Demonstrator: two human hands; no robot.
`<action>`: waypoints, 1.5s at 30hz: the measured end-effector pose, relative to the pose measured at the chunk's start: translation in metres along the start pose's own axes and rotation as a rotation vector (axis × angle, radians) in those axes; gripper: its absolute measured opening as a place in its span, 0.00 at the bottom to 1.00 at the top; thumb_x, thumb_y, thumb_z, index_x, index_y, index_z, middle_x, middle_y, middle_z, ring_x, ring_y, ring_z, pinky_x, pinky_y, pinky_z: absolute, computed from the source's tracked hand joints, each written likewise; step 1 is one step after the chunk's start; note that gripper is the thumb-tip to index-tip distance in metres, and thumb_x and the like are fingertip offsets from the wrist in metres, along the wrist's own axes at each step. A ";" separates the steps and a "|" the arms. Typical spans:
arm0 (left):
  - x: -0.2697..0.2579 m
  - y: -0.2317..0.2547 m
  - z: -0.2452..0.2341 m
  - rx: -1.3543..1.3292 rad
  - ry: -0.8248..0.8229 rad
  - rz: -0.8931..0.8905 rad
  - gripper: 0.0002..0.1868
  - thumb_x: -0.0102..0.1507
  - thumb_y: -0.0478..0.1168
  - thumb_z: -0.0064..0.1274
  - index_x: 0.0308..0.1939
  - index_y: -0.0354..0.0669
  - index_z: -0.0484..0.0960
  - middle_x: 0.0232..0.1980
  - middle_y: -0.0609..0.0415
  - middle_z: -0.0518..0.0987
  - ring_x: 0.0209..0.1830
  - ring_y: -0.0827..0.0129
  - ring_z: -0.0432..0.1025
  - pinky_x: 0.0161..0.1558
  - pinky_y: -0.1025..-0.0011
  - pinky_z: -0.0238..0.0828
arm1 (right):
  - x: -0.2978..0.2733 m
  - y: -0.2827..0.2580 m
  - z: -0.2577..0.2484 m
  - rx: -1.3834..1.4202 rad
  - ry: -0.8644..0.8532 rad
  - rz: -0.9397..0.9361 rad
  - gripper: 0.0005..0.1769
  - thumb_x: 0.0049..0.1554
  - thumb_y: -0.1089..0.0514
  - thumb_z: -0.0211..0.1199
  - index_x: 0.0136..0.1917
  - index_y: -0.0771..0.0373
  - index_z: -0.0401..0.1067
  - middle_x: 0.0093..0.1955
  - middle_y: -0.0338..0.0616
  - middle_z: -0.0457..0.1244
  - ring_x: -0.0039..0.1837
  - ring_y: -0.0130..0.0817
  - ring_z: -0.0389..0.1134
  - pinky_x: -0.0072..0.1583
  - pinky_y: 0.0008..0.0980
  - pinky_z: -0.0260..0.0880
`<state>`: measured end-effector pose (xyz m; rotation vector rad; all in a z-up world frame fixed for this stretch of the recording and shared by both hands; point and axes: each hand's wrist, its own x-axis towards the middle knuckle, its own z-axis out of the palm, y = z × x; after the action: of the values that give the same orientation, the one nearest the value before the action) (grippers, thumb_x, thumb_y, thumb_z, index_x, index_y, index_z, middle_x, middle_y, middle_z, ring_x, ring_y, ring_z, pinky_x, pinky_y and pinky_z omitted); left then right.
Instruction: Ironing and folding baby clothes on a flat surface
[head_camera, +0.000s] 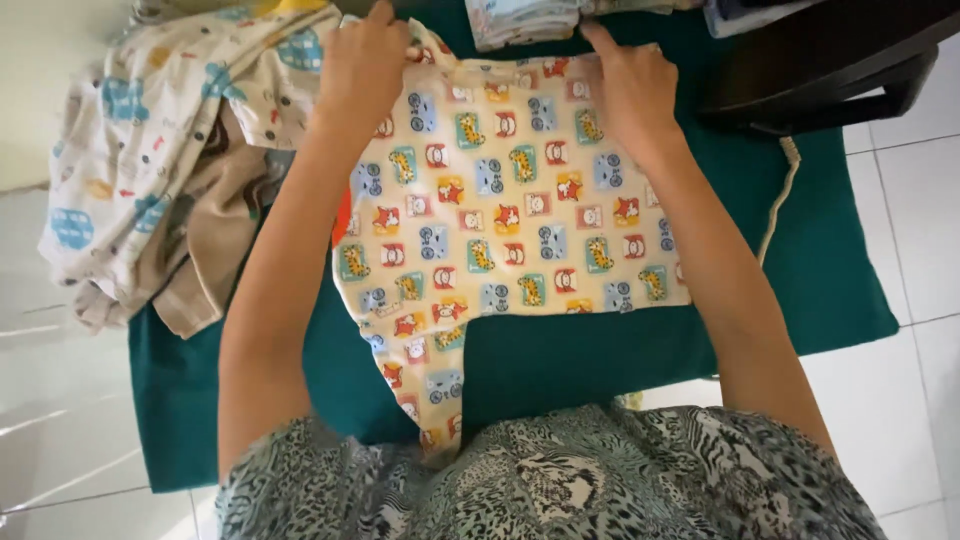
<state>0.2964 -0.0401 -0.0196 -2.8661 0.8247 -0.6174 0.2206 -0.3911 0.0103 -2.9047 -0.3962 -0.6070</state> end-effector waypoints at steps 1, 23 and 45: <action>0.000 -0.007 -0.017 0.005 0.002 0.004 0.10 0.60 0.35 0.59 0.45 0.44 0.85 0.51 0.50 0.79 0.38 0.55 0.80 0.38 0.57 0.75 | 0.000 0.010 0.015 0.002 0.006 0.003 0.17 0.60 0.59 0.61 0.63 0.56 0.76 0.37 0.56 0.68 0.40 0.58 0.71 0.39 0.54 0.69; -0.108 0.101 -0.062 -0.437 -0.051 -0.126 0.28 0.66 0.43 0.52 0.66 0.31 0.69 0.68 0.33 0.70 0.68 0.41 0.63 0.66 0.48 0.57 | -0.083 -0.093 -0.028 0.399 -0.225 -0.181 0.26 0.63 0.57 0.60 0.73 0.62 0.63 0.76 0.53 0.58 0.77 0.48 0.58 0.77 0.49 0.57; -0.180 0.093 -0.103 -0.555 -0.042 -0.211 0.35 0.71 0.44 0.52 0.75 0.25 0.59 0.79 0.30 0.58 0.81 0.38 0.53 0.79 0.47 0.46 | -0.195 0.054 -0.007 0.781 0.480 0.396 0.32 0.67 0.63 0.61 0.78 0.60 0.48 0.76 0.51 0.48 0.74 0.44 0.55 0.73 0.48 0.62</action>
<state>0.0701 -0.0221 -0.0076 -3.4882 0.7948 -0.3883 0.0608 -0.4883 -0.0683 -1.9389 0.0220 -0.8162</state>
